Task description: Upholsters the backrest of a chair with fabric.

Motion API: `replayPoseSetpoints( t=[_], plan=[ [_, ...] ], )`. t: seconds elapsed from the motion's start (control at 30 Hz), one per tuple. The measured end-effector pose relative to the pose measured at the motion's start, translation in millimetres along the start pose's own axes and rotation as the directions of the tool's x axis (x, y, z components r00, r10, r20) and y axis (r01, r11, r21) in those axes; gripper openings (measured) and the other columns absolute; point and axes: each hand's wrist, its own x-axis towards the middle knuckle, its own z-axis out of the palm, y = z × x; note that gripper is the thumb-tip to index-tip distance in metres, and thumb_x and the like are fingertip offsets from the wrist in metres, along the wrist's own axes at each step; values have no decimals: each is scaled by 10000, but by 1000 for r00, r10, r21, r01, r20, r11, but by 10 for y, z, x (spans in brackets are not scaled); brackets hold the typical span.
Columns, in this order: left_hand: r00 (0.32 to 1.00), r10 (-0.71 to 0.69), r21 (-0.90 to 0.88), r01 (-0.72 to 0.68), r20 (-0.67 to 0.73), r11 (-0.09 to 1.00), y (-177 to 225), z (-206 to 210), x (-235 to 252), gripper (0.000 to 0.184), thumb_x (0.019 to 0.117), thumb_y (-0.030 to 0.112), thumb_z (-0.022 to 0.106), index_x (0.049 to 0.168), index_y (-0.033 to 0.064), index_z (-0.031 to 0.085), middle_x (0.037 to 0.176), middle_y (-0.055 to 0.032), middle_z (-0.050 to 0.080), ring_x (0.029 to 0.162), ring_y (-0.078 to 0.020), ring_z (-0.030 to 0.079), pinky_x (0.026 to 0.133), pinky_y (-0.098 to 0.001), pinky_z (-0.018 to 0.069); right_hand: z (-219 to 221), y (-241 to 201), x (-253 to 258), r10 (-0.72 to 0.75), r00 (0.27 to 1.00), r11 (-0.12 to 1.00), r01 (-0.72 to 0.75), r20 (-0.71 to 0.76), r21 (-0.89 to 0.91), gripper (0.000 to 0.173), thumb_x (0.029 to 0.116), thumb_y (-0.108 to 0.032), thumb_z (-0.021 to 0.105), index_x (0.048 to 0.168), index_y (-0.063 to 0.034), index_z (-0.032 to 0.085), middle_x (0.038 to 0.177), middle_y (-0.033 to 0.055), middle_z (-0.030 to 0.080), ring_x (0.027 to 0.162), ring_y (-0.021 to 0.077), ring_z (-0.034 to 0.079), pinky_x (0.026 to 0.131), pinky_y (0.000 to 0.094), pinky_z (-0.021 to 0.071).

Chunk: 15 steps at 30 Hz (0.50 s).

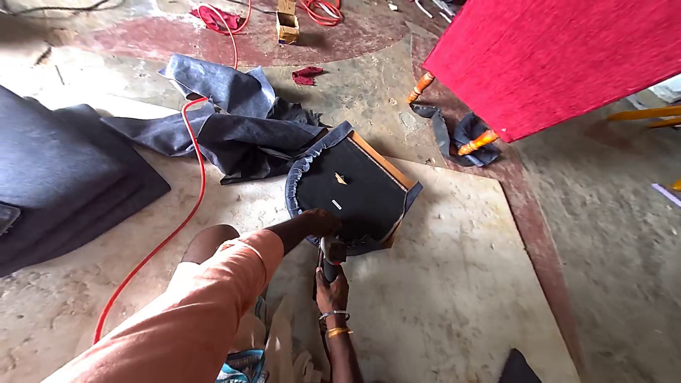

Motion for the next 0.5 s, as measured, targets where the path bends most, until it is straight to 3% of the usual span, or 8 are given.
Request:
replayPoseSetpoints(
  t=[0.17, 0.27, 0.4, 0.43, 0.5],
  plan=[
    [998, 58, 17, -58, -18, 998, -93, -20, 72, 244, 1001, 164, 626, 1218, 82, 701, 1256, -134, 688, 1188, -339, 646, 1012, -582, 499, -32, -39, -2, -14, 1000, 1000, 14, -5, 8, 455, 909, -263, 743, 1261, 8, 644, 1024, 142, 743, 952, 231, 720, 901, 447, 566],
    [998, 56, 21, -56, -8, 998, -142, -44, 127, 239, 1010, 194, 623, 1198, 72, 705, 1199, -157, 702, 1156, -361, 656, 991, -608, 501, 26, -64, 33, -1, 1000, 999, 0, 31, 52, 457, 924, -268, 728, 1268, 17, 635, 978, 151, 733, 845, 236, 721, 816, 457, 594],
    [999, 48, -23, -48, -23, 999, -164, -20, 51, 257, 995, 125, 621, 1235, 109, 713, 1251, -135, 695, 1184, -343, 650, 1019, -590, 495, 6, -184, 89, 52, 994, 998, -48, 94, -44, 480, 936, -274, 734, 1310, 1, 613, 1071, 162, 737, 990, 263, 717, 928, 472, 557],
    [999, 35, -47, -36, -32, 998, -160, -25, 26, 276, 1000, 129, 616, 1261, 123, 703, 1260, -129, 696, 1184, -340, 653, 1018, -595, 498, -62, -184, 102, 52, 993, 999, -51, 106, -10, 467, 932, -273, 737, 1300, -11, 620, 1030, 147, 736, 913, 246, 720, 867, 459, 577],
    [999, -6, -101, 2, -38, 995, -137, -29, -22, 269, 1018, 193, 609, 1263, 122, 694, 1239, -134, 700, 1169, -342, 658, 1008, -610, 494, -256, -129, 90, 52, 992, 980, -72, 114, 187, 401, 939, -232, 718, 1259, -9, 625, 846, 122, 700, 647, 219, 673, 629, 425, 595]
  ],
)
